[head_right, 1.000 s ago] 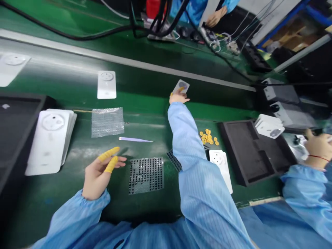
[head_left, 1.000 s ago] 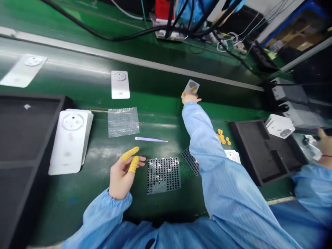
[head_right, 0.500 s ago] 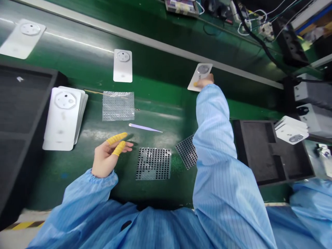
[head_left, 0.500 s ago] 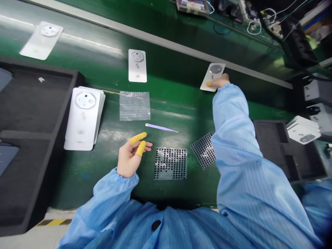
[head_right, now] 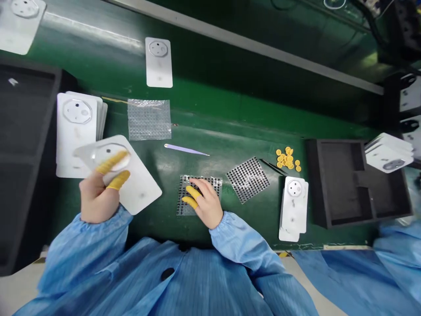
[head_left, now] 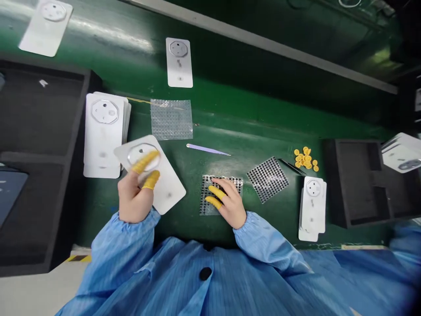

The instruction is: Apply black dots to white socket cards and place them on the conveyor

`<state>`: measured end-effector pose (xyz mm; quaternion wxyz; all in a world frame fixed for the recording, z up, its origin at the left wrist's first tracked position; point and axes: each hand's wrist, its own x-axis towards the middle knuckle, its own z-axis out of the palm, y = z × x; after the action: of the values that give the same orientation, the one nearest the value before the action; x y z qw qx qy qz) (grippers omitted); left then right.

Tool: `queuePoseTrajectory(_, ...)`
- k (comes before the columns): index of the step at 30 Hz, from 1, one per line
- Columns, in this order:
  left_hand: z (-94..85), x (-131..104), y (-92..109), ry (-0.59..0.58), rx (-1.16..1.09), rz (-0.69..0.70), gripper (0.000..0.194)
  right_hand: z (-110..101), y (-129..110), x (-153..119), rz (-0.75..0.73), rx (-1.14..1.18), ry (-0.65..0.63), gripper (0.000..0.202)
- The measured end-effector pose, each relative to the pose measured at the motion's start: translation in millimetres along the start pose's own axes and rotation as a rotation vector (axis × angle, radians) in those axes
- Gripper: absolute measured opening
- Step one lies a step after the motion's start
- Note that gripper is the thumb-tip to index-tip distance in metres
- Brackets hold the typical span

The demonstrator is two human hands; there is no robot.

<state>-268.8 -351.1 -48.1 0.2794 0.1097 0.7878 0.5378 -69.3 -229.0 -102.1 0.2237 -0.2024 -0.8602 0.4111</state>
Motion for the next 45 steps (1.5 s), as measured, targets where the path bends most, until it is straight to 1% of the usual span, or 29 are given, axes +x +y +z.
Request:
queuePoseTrajectory(1,-2.4,-2.4,-2.2,0.001,0.04,0.01,0.04,0.6,6.9,-3.0,-0.051,-0.013,0.021,0.026)
queuePoseTrajectory(2,-1.5,-5.5,-3.8,-0.04,0.084,-0.002,0.032,0.8,11.6,-4.2,-0.082,-0.008,0.028,0.028)
queuePoseTrajectory(3,2.6,-9.1,-4.8,-0.109,0.114,-0.03,0.029,0.5,13.6,-4.1,-0.099,0.001,0.036,0.031)
queuePoseTrajectory(5,17.3,-16.7,-5.4,-0.259,0.099,-0.095,0.033,-2.3,11.1,-2.3,-0.13,0.011,0.051,0.037)
queuePoseTrajectory(7,34.1,-22.7,-5.6,-0.34,0.035,-0.135,0.036,-8.2,3.8,0.1,-0.176,0.023,0.046,0.041)
queuePoseTrajectory(8,41.1,-24.7,-6.2,-0.355,-0.001,-0.15,0.036,-11.8,0.0,1.1,-0.195,0.032,0.034,0.042)
queuePoseTrajectory(10,49.3,-26.4,-8.3,-0.343,-0.056,-0.163,0.038,-19.3,-6.2,2.8,-0.216,0.051,0.007,0.041)
queuePoseTrajectory(12,50.3,-26.5,-10.8,-0.3,-0.07,-0.156,0.044,-25.5,-10.3,4.1,-0.223,0.038,0.032,0.041)
queuePoseTrajectory(14,47.1,-26.6,-11.5,-0.258,-0.085,-0.155,0.052,-29.5,-12.8,4.9,-0.233,-0.014,0.089,0.045)
queuePoseTrajectory(15,45.4,-27.0,-10.8,-0.256,-0.101,-0.162,0.054,-30.4,-13.7,5.2,-0.237,-0.039,0.113,0.046)
queuePoseTrajectory(17,44.1,-28.6,-7.6,-0.307,-0.147,-0.189,0.054,-30.1,-14.4,6.3,-0.252,-0.061,0.122,0.047)
queuePoseTrajectory(20,48.1,-30.8,-2.2,-0.417,-0.201,-0.201,0.048,-26.1,-13.4,9.5,-0.306,-0.042,0.061,0.039)
queuePoseTrajectory(21,50.2,-31.1,-1.3,-0.428,-0.204,-0.194,0.045,-24.5,-12.9,11.1,-0.313,-0.025,0.035,0.036)
queuePoseTrajectory(23,53.5,-31.1,-1.8,-0.427,-0.196,-0.171,0.041,-21.6,-12.4,15.2,-0.28,0.026,0.016,0.032)
queuePoseTrajectory(25,54.6,-30.9,-4.3,-0.423,-0.174,-0.144,0.039,-19.3,-12.6,19.9,-0.216,0.074,0.047,0.028)
queuePoseTrajectory(27,53.9,-30.9,-7.5,-0.432,-0.141,-0.104,0.036,-18.0,-12.8,24.7,-0.193,0.072,0.075,0.026)
queuePoseTrajectory(31,51.6,-31.2,-11.8,-0.461,-0.061,-0.015,0.029,-18.9,-12.0,30.7,-0.274,-0.031,-0.011,0.023)
queuePoseTrajectory(34,51.3,-30.5,-13.3,-0.482,0.002,0.041,0.026,-21.3,-11.0,30.9,-0.261,-0.086,-0.054,0.026)
queuePoseTrajectory(39,48.0,-25.3,-18.2,-0.506,0.143,0.156,0.025,-18.8,-5.2,30.5,-0.358,-0.148,-0.067,0.027)
queuePoseTrajectory(42,44.7,-21.6,-22.7,-0.52,0.252,0.23,0.027,-10.1,1.6,30.0,-0.416,-0.148,-0.056,0.028)
queuePoseTrajectory(45,45.0,-19.4,-25.9,-0.549,0.33,0.273,0.022,0.6,8.1,27.9,-0.437,-0.104,-0.021,0.026)
